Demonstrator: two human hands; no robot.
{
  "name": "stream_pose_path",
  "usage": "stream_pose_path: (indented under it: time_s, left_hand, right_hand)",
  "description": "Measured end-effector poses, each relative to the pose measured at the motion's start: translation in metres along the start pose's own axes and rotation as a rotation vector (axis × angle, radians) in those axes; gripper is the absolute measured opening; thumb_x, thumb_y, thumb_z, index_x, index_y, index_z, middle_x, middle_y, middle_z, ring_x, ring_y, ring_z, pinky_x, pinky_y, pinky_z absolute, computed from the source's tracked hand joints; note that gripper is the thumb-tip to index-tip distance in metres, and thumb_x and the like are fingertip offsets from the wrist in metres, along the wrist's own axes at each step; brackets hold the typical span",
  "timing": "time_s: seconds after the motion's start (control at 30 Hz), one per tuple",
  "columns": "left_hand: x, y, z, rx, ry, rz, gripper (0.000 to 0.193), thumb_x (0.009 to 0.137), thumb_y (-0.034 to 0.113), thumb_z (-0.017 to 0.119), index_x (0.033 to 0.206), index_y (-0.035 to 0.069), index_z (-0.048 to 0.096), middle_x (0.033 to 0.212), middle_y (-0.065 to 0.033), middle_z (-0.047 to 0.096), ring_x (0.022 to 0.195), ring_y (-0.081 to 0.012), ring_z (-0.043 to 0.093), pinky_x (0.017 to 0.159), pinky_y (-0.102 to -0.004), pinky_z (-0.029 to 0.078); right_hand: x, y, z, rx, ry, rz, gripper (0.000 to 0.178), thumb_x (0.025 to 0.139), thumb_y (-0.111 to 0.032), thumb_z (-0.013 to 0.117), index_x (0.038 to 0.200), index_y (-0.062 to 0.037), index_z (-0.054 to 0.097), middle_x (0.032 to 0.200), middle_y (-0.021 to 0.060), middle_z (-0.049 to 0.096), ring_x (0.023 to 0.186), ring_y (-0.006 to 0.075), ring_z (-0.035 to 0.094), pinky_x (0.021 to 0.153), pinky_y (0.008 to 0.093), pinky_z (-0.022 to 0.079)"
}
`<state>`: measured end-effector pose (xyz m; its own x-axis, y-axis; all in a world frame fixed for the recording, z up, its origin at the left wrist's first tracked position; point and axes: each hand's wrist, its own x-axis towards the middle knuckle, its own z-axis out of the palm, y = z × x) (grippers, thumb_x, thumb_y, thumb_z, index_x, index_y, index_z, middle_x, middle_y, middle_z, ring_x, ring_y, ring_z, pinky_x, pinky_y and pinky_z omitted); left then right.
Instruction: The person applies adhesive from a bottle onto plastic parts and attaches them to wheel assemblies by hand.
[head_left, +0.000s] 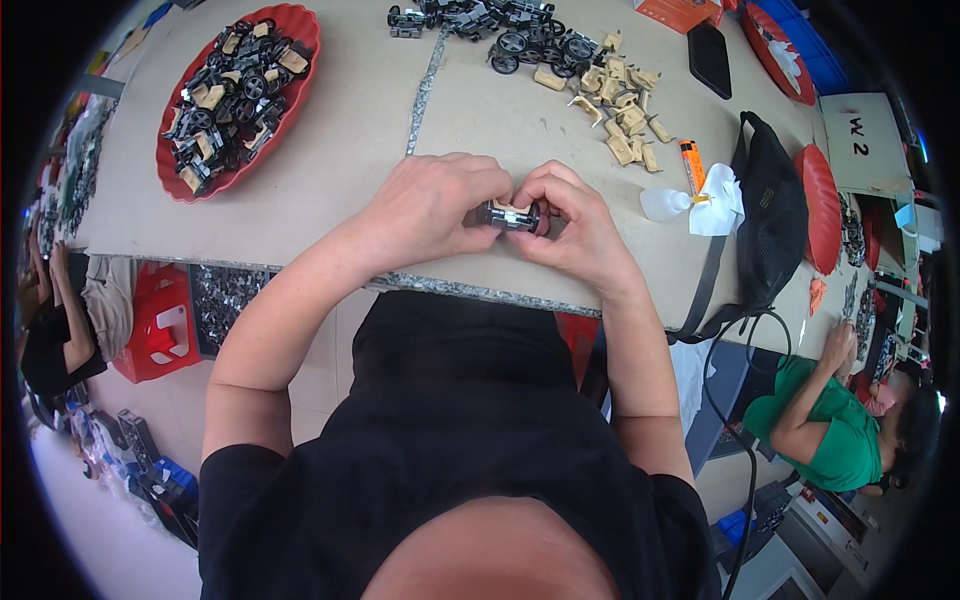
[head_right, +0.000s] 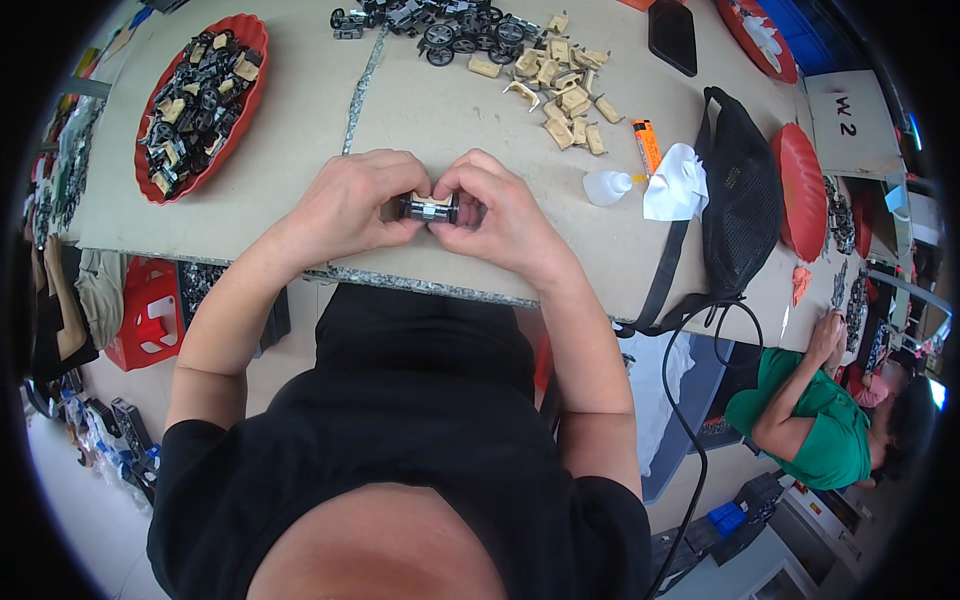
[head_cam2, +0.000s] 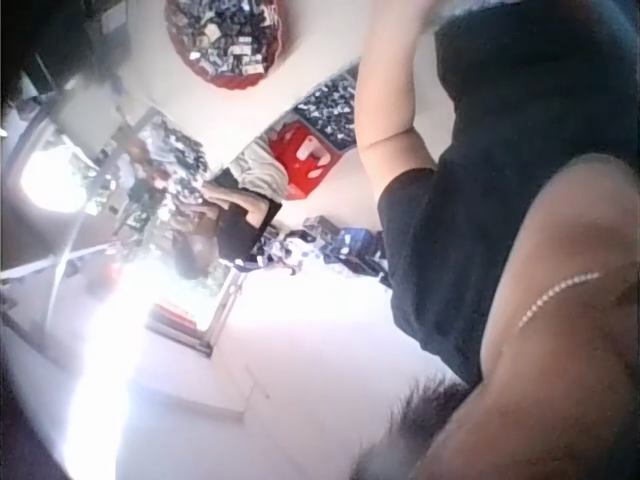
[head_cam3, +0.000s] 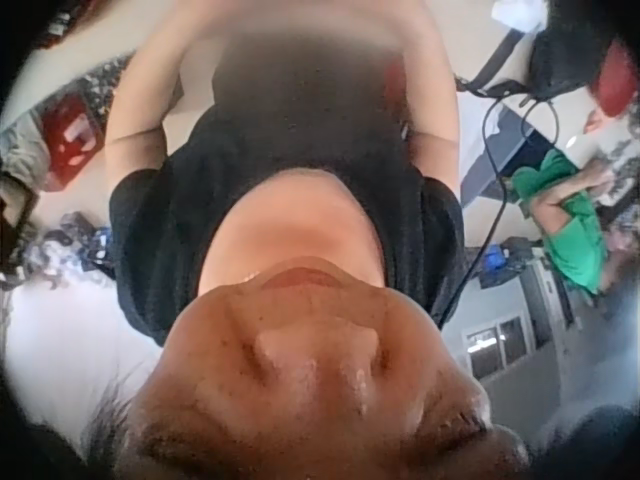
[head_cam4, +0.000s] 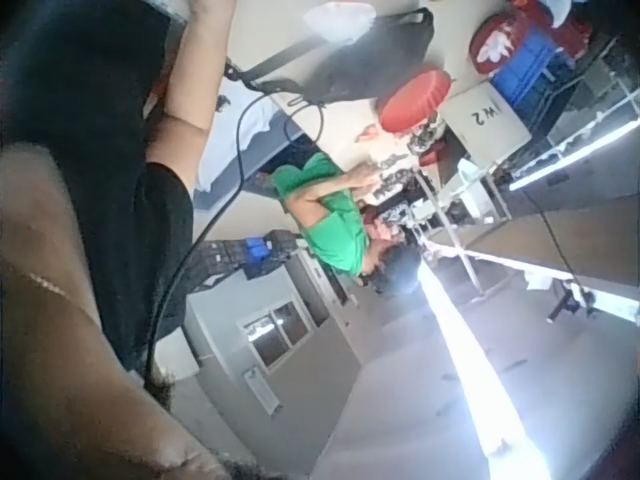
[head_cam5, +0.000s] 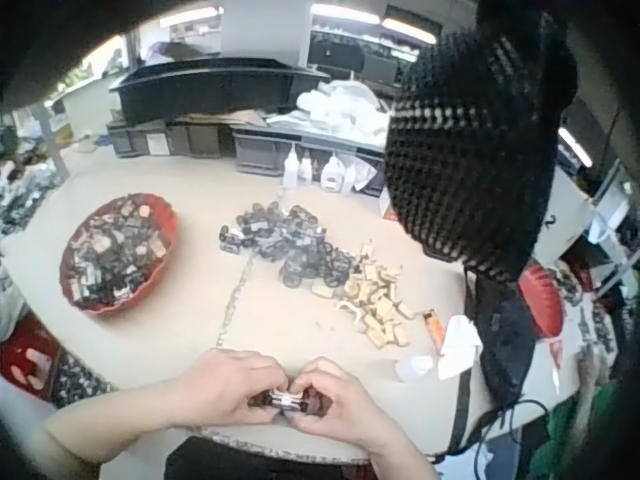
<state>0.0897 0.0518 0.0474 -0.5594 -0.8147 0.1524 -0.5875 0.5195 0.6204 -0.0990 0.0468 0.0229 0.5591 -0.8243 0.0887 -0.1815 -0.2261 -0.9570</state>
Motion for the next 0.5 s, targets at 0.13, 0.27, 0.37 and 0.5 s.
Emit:
stream_pose_path:
  time_s: [0.13,0.27,0.37,0.5]
  left_hand:
    - [0.0,-0.001,-0.001,-0.038,-0.01,-0.02,0.02,0.059,0.007,0.064,0.076,0.006,0.053,0.07,-0.0046,0.055,0.063,-0.0199,0.054,0.053,-0.0296,0.043]
    - [-0.008,-0.006,-0.001,-0.033,0.024,0.002,0.02,0.06,0.008,0.065,0.077,0.006,0.054,0.072,-0.0052,0.056,0.064,-0.0215,0.056,0.055,-0.0308,0.044]
    - [-0.009,-0.003,-0.002,0.008,0.03,0.021,0.022,0.062,0.01,0.065,0.08,0.006,0.054,0.075,-0.0056,0.056,0.066,-0.0226,0.056,0.057,-0.032,0.044]
    - [-0.024,-0.011,-0.025,0.144,0.152,-0.083,0.025,0.067,0.011,0.065,0.088,0.006,0.053,0.081,-0.0078,0.057,0.069,-0.0243,0.057,0.061,-0.0327,0.045]
  right_hand:
    - [0.003,0.001,-0.001,0.013,-0.012,-0.019,0.022,0.063,0.0,0.065,0.082,-0.0029,0.054,0.082,0.0014,0.046,0.062,0.0055,0.047,0.054,0.0186,0.04]
    - [0.009,0.004,0.004,0.056,-0.07,-0.042,0.022,0.063,0.0,0.065,0.082,-0.0033,0.054,0.083,0.0016,0.047,0.062,0.0057,0.046,0.054,0.0188,0.04]
    - [0.006,0.004,-0.001,-0.05,-0.042,-0.072,0.03,0.062,0.0,0.067,0.089,-0.0024,0.054,0.089,0.0035,0.047,0.065,0.0071,0.049,0.057,0.0194,0.041]
    - [-0.002,-0.001,0.005,0.273,0.142,0.039,0.039,0.064,0.001,0.066,0.1,0.0003,0.05,0.097,0.0056,0.045,0.069,0.0076,0.053,0.061,0.0201,0.043]
